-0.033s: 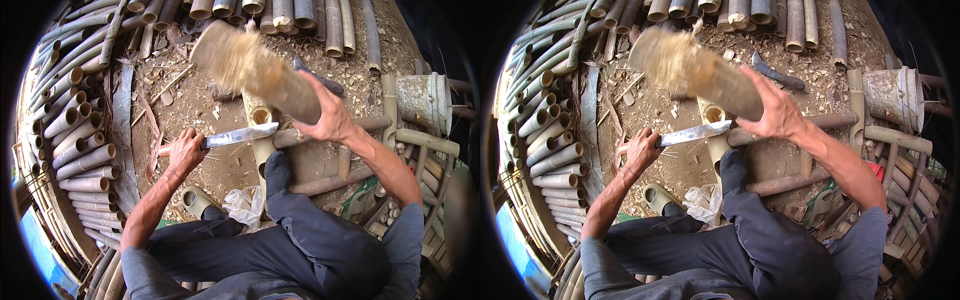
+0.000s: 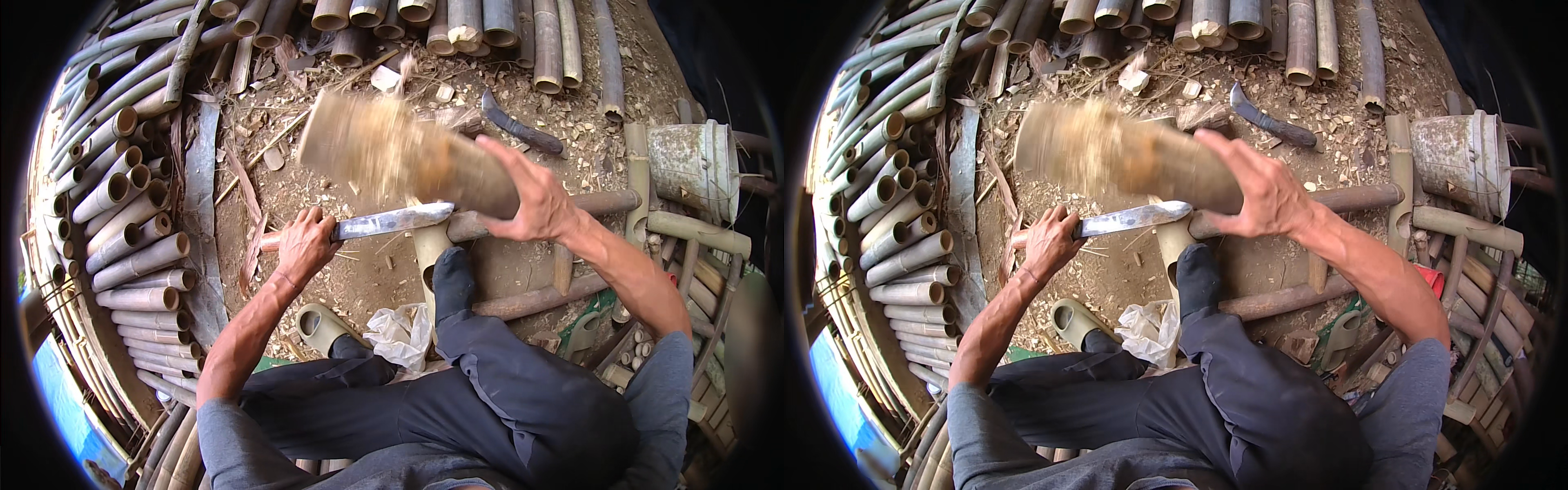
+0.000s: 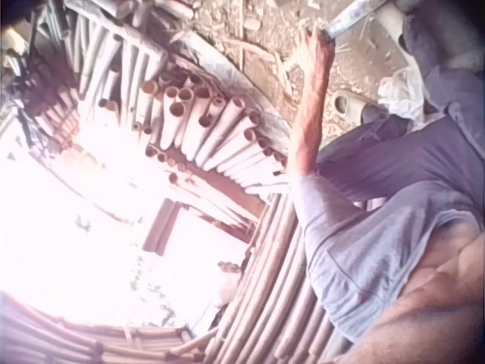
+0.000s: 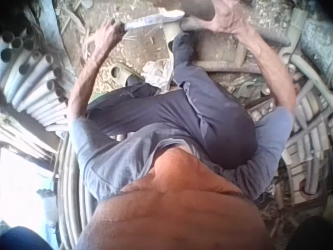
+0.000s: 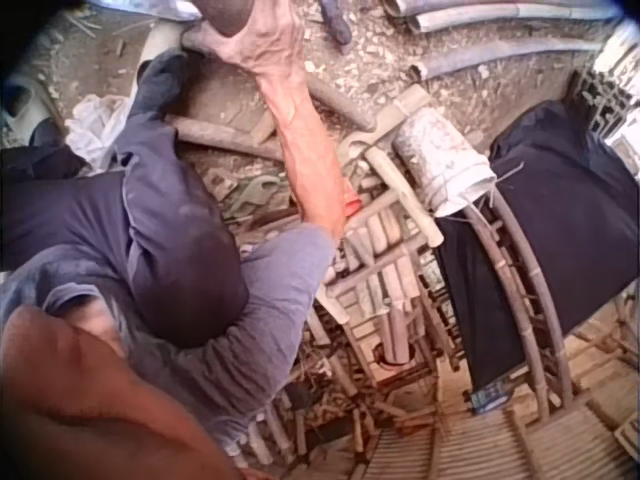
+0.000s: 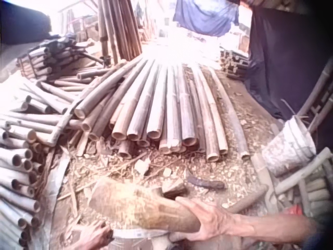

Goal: The person sits on the ground and uses a curved knife to carve and hollow out the ends of bamboo poles. They repeatedly insert the tool into the bamboo, scrape the interior, and remove debris. The person also uses a larger knife to shave the exterior of the bamboo and a wooden mallet to drive the tool deeper into the material.

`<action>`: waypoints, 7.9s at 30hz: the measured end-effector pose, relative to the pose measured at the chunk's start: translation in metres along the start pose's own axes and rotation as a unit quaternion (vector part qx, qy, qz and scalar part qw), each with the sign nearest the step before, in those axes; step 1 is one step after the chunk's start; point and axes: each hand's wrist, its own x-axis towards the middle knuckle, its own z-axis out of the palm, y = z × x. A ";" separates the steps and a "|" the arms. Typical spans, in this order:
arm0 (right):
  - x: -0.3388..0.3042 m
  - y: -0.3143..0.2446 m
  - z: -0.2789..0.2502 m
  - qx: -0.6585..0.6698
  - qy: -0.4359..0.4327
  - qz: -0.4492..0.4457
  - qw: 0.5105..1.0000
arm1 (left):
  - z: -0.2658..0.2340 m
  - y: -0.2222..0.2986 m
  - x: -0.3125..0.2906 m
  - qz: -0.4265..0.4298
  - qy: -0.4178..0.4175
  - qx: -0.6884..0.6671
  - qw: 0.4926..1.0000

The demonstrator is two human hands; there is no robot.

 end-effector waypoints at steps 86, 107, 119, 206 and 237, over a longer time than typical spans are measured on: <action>0.060 0.038 0.009 -0.154 -0.563 -0.030 0.811 | -0.029 0.273 0.117 -0.323 -0.074 -0.943 -0.029; -0.024 -0.022 0.088 0.148 -0.158 0.466 0.858 | -0.029 0.188 0.104 -0.345 -0.274 -0.643 0.626; 0.120 0.010 0.041 -0.130 -0.556 0.008 0.821 | -0.035 0.204 0.099 -0.319 -0.005 -0.947 0.035; 0.030 -0.046 0.164 0.434 -0.120 0.543 0.709 | -0.029 0.113 0.015 -0.279 -0.198 -0.371 0.864; -0.033 -0.011 0.062 0.182 -0.126 0.421 0.879 | -0.074 0.180 0.109 -0.265 -0.361 -0.692 0.567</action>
